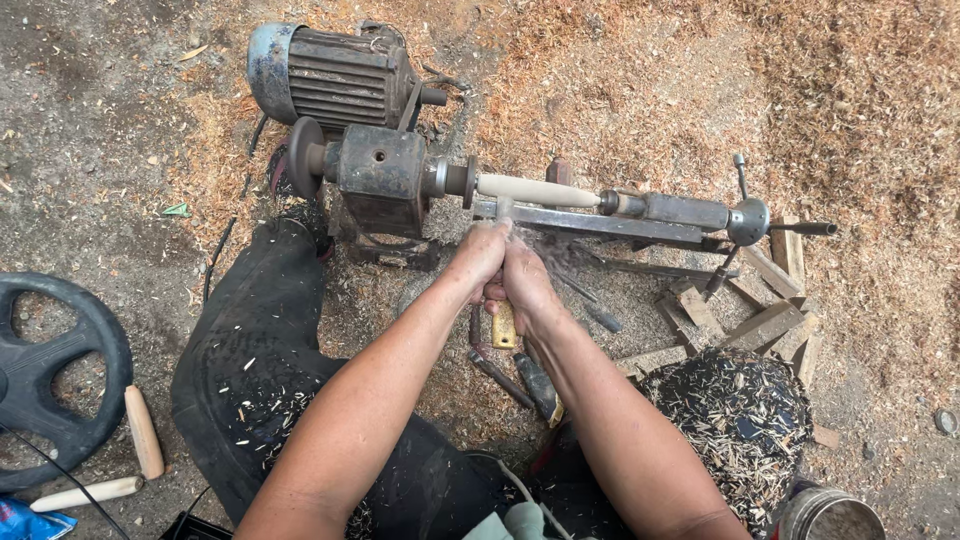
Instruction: The person operates a wood lathe to shape a cylindrical piece of wood. They use a chisel to shave and smooth the rotating wood, creating a tapered end. The person adjusts the tool and wood position as needed during the process.
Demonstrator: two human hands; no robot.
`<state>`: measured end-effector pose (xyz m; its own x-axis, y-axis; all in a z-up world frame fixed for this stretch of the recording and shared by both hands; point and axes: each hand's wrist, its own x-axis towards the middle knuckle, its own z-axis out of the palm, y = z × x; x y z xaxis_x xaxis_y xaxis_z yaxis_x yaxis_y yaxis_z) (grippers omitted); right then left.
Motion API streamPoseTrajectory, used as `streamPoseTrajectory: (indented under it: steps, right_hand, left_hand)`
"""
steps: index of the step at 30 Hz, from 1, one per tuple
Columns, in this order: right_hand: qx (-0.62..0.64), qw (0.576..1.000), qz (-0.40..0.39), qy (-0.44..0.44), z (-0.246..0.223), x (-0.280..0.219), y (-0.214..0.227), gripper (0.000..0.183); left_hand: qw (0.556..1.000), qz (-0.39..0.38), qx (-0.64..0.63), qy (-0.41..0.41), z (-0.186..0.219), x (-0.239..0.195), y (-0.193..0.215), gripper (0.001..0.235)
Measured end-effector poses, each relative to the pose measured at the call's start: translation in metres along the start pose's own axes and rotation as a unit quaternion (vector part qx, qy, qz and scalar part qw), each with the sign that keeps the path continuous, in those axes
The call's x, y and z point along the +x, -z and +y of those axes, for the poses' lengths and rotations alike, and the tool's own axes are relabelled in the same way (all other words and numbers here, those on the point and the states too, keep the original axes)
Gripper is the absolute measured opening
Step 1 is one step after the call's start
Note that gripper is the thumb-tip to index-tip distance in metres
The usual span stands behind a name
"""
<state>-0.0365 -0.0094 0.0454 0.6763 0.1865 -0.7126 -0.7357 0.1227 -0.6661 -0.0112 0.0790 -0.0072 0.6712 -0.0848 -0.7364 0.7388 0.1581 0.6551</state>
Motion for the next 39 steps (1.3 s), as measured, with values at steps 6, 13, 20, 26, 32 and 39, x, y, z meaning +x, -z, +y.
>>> streamPoseTrajectory:
  steps: [6,13,20,26,32,39]
  right_hand:
    - [0.031,0.999,-0.024,0.008,0.005,0.007,-0.008,0.039]
    - [0.099,0.995,-0.014,0.004,0.018,0.017,-0.024,0.03]
    - [0.112,0.992,-0.025,0.047,0.018,0.018,-0.049,0.018]
    - [0.129,0.991,0.019,0.03,0.023,0.023,-0.054,0.024]
    - [0.115,0.993,0.009,0.02,0.03,0.029,-0.042,0.036]
    - [0.087,0.996,-0.003,0.02,0.025,0.024,-0.029,0.029]
  left_hand:
    - [0.999,0.017,0.001,-0.027,-0.004,0.007,0.01,0.039]
    - [1.0,0.0,0.004,0.022,0.001,0.007,0.03,0.042]
    - [1.0,-0.024,0.009,0.001,0.015,-0.001,0.047,0.034]
    - [0.997,-0.034,0.063,0.016,0.021,-0.01,0.051,0.045]
    - [0.997,0.003,0.072,0.042,0.019,-0.008,0.042,0.029]
    - [0.997,-0.01,0.074,-0.008,0.016,-0.008,0.032,0.043]
